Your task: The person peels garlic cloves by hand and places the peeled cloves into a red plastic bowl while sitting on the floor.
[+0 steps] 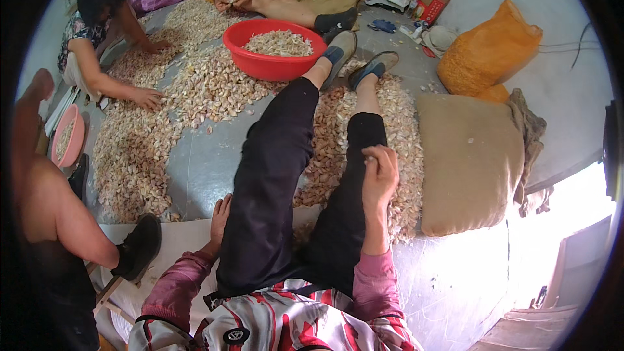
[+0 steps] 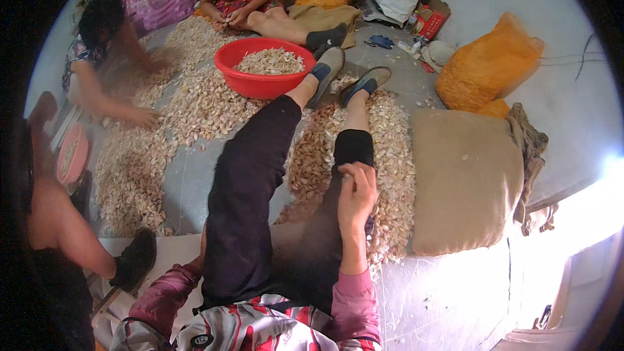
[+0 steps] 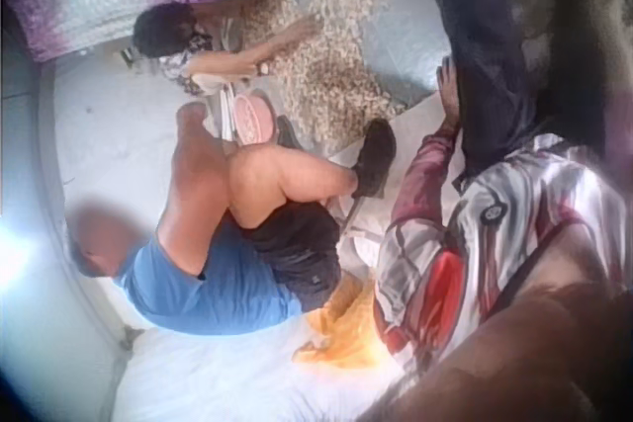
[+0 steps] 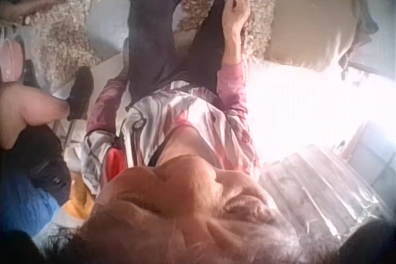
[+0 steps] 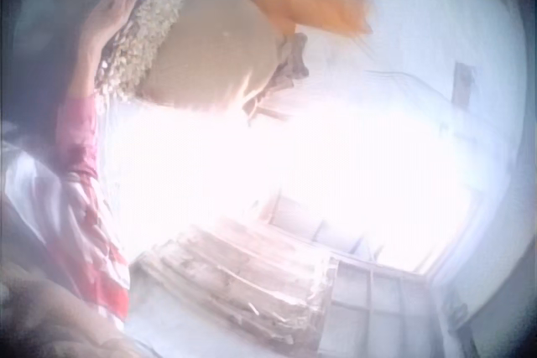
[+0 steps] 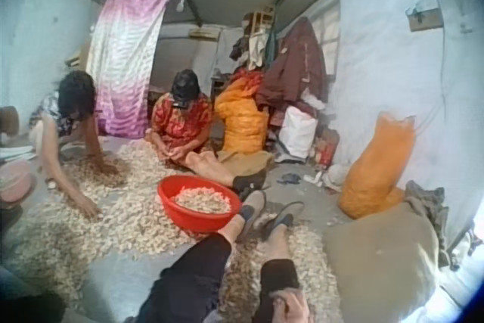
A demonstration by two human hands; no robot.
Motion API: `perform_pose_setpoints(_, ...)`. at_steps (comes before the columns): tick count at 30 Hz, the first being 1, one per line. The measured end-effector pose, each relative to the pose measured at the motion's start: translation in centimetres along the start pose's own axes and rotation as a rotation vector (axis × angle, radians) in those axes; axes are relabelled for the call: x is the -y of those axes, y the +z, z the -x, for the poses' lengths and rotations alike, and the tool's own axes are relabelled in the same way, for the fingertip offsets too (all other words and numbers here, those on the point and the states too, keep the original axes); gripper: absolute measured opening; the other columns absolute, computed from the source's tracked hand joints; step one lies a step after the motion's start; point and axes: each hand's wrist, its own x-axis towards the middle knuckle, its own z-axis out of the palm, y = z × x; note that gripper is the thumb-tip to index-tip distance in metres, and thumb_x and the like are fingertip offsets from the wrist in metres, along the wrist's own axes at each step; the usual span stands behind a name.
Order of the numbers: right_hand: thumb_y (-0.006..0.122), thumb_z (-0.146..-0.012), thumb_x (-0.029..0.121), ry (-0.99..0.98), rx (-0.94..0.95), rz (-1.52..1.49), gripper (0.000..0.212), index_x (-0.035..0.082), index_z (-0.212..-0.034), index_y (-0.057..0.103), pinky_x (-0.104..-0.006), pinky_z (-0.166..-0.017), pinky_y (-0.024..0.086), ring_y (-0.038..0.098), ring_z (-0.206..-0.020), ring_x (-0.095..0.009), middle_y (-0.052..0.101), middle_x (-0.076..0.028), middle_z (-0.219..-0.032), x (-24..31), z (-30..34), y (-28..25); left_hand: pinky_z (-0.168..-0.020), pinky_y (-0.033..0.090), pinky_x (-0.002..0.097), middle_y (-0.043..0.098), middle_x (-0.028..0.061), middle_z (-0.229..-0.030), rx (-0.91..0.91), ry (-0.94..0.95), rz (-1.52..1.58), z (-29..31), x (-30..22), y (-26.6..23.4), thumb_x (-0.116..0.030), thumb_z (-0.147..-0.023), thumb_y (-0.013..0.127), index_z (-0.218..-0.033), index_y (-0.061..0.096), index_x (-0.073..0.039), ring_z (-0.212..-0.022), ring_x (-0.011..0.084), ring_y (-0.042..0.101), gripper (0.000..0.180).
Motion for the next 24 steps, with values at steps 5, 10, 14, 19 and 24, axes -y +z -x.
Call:
perform_pose_setpoints(5, 0.053, -0.079, -0.011, 0.094, 0.014, 0.032, 0.02, 0.001, -0.088, 0.066, -0.0322, -0.077, 0.049, 0.062, -0.086, -0.024, 0.061, -0.011, -0.091, -0.3, 4.6, -5.2, -0.114, 0.021, 0.0502, 0.038, 0.0199, -0.146, -0.048, 0.079, -0.264, 0.1, -3.3, -3.6, -0.033, -0.091, 0.046, -0.132, 0.05, -0.005, -0.137, 0.0379, 0.032, 0.05)
perform_pose_setpoints(10, 0.051, -0.078, -0.012, 0.212, -0.048, 0.026, 0.023, -0.001, -0.089, 0.067, -0.0305, -0.076, 0.05, 0.062, -0.084, -0.021, 0.063, -0.01, -0.09, -0.9, 8.7, -7.9, -0.113, 0.022, 0.0518, 0.04, 0.0203, -0.144, -0.085, 0.062, -0.164, 0.6, -3.0, -3.6, -0.036, -0.089, 0.052, -0.129, 0.052, -0.006, -0.136, 0.0388, 0.032, 0.051)
perform_pose_setpoints(14, 0.051, -0.078, -0.015, 0.122, -0.133, 0.016, 0.023, -0.002, -0.09, 0.066, -0.0265, -0.075, 0.048, 0.061, -0.084, -0.018, 0.064, -0.009, -0.091, -0.4, 8.6, -8.6, -0.112, 0.023, 0.0519, 0.042, 0.0205, -0.142, -0.121, 0.085, -0.139, 0.9, -3.6, -3.8, -0.039, -0.088, 0.055, -0.127, 0.053, -0.007, -0.135, 0.0388, 0.034, 0.05)
perform_pose_setpoints(19, 0.052, -0.077, -0.02, -0.193, -0.183, -0.043, 0.023, -0.004, -0.089, 0.064, -0.0241, -0.068, 0.048, 0.059, -0.081, -0.016, 0.061, -0.012, -0.094, 9.6, 3.8, -6.9, -0.112, 0.024, 0.0515, 0.043, 0.0191, -0.14, -0.13, 0.087, -0.108, 0.8, -3.8, -4.9, -0.043, -0.089, 0.056, -0.123, 0.053, -0.007, -0.134, 0.0377, 0.034, 0.049)
perform_pose_setpoints(24, 0.053, -0.079, -0.018, -0.554, -0.268, -0.234, 0.02, -0.003, -0.086, 0.064, -0.0246, -0.063, 0.048, 0.06, -0.081, -0.019, 0.059, -0.013, -0.094, 19.0, -1.1, -3.4, -0.111, 0.024, 0.051, 0.044, 0.0175, -0.139, -0.145, 0.072, -0.106, 0.5, -3.4, -3.8, -0.043, -0.088, 0.057, -0.12, 0.053, -0.008, -0.134, 0.0358, 0.035, 0.048)
